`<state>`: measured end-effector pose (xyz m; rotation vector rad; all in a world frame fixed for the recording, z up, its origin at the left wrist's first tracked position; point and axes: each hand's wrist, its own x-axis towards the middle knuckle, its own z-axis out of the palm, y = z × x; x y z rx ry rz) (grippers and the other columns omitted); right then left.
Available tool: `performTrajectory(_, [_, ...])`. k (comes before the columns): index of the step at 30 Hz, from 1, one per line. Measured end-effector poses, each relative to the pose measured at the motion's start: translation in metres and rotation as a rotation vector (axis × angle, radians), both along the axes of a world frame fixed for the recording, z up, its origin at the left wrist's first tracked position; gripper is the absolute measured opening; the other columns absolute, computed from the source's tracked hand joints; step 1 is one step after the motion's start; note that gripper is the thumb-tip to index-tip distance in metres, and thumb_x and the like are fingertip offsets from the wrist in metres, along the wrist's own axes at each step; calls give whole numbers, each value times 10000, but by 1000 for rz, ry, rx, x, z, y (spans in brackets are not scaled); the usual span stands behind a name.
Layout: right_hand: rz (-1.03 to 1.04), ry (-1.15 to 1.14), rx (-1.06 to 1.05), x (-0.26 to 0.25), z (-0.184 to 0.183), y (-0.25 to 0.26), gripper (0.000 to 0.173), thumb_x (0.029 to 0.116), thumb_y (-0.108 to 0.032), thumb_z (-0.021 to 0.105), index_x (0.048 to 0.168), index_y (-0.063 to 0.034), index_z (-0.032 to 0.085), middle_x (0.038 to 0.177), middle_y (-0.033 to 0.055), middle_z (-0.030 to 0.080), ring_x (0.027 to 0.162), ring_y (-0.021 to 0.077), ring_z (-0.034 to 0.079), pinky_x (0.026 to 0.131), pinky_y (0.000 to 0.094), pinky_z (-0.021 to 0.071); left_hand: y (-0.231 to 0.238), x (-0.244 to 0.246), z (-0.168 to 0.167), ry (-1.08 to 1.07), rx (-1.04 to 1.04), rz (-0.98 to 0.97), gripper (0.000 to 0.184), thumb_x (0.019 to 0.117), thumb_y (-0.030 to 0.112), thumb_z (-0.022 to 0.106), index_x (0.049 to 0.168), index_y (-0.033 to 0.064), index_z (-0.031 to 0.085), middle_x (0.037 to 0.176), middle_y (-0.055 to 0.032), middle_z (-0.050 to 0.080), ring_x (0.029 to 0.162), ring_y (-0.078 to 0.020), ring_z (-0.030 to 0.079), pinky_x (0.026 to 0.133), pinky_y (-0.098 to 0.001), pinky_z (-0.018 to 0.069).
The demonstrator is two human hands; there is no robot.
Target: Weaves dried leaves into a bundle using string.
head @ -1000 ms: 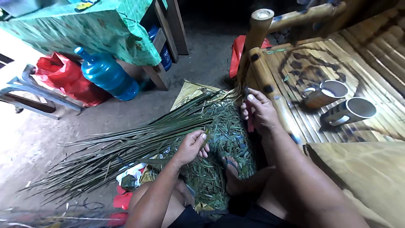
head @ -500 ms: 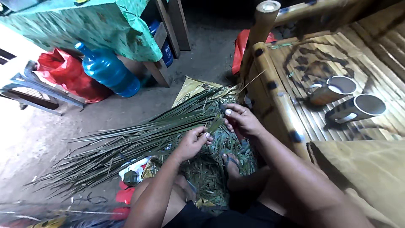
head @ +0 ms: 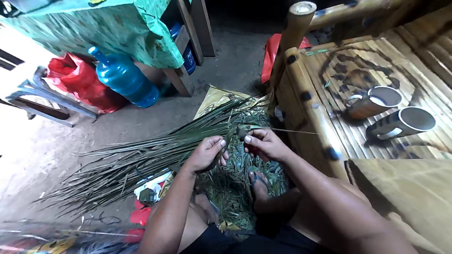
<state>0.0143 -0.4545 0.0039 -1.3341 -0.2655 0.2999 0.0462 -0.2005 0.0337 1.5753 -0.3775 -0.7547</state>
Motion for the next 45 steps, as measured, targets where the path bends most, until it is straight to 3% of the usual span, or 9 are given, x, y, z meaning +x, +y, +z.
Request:
performTrajectory(4, [-8,-25,33,1,2,-1,222,1037,-202,572,1127,-27,674,792,39,690,639,100,650,597,255,576,0,0,4,54,-45,3,278,1104,167,407,1035,17,631,759,-71,710,598,-151,700,592,-281,625])
performTrajectory(7, [-85,-57,40,5,6,-8,190,1033,-202,568,1084,-52,673,764,31,683,619,106,649,588,266,580,-2,-2,5,76,-55,0,275,1104,161,410,1034,18,633,761,-70,716,601,-147,703,591,-275,623])
performTrajectory(13, [130,-109,-58,0,-5,6,220,1047,-186,558,1005,-7,678,784,22,700,644,82,652,603,250,571,-8,-2,0,168,-163,-40,288,1104,169,416,1038,18,652,744,-59,693,587,-126,683,566,-255,608])
performTrajectory(17, [49,-121,-42,6,4,-7,206,1037,-199,570,972,-31,670,771,20,695,630,80,645,593,247,567,-6,-3,0,253,-206,-48,269,1092,183,414,990,65,634,736,-30,671,556,-93,652,526,-227,581])
performTrajectory(22, [-19,-158,44,12,12,-27,191,1042,-227,571,1032,-72,682,756,23,676,591,93,628,554,248,563,-3,-5,-2,269,-244,-72,253,1080,211,449,1001,67,641,734,-25,677,556,-86,652,519,-218,569])
performTrajectory(26, [124,-128,-15,5,5,-12,198,1027,-191,577,998,-26,683,764,27,695,626,94,653,587,266,579,-3,-7,-3,261,-253,-63,266,1087,210,436,1016,60,643,756,-31,680,563,-88,652,525,-222,573])
performTrajectory(30, [294,-137,-53,-1,-3,5,264,1062,-233,553,1077,-10,694,791,4,687,647,60,633,592,231,553,-4,-8,-4,248,-263,-70,273,1094,174,406,999,54,632,748,-41,671,559,-87,640,523,-217,563])
performTrajectory(35, [127,-148,-57,7,0,-9,209,1031,-186,573,986,-18,690,778,12,696,636,69,642,598,243,567,-4,-9,0,270,-237,-82,243,1077,207,457,1001,71,644,741,-10,675,554,-76,644,517,-216,567])
performTrajectory(45, [-112,-241,-155,19,7,-38,188,1045,-194,558,1015,-55,680,776,17,688,578,75,612,523,236,545,-2,-10,1,220,-153,-115,259,1089,197,442,1019,51,644,725,-19,684,564,-95,661,541,-236,586])
